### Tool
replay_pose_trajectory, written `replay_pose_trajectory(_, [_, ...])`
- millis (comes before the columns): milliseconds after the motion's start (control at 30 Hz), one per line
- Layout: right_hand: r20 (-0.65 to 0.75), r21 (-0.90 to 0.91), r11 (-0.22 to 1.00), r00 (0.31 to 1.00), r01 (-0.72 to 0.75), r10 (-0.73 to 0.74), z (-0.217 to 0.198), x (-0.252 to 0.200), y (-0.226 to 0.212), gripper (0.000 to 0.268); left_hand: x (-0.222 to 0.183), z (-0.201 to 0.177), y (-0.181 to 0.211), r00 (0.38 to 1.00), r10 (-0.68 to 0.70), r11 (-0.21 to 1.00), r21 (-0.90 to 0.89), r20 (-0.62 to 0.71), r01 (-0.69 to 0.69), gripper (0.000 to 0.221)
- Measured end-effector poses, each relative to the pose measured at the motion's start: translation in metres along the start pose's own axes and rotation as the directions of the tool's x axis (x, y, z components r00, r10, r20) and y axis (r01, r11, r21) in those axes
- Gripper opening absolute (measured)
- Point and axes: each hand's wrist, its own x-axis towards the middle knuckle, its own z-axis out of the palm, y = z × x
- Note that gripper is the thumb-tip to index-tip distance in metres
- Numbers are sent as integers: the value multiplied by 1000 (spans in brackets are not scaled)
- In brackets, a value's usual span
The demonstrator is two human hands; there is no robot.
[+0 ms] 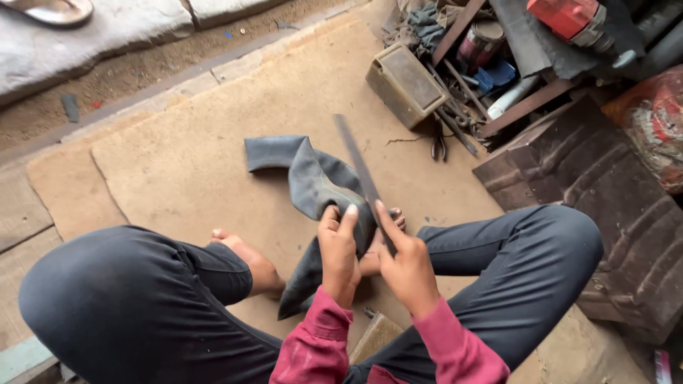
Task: Repairing a punctured motorcycle tire tube by filing the surface.
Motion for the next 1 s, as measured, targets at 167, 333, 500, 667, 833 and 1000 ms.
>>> replay_pose_trajectory(167, [-137,-217,976,989,25,-56,-2,-73,-12,84,2,5,9,1000,-26,999,-30,-10,26,21])
replay_pose_trajectory(333, [-12,-428,883,978,-192,207,29,-68,3,84,5,-10,-19,1000,4,1000,13,12,-4,26])
replay_pose_trajectory(500, [-23,-537,834,991,-126,135,23,-4,1,72,3,-4,-6,998,47,999,13,32,-48,39])
replay_pose_trajectory(667, [-81,144,987,995,69,-58,7,7,13,68,21,-29,-42,999,-41,980,198,32,34,31])
replay_pose_trajectory(833, [-68,103,968,970,-228,235,-4,-58,-9,66,16,-9,-7,996,-84,996,18,15,83,30])
replay_pose_trajectory(1000, [-24,-72,972,975,-223,222,27,-57,-2,62,0,8,7,987,-159,986,-42,7,160,34])
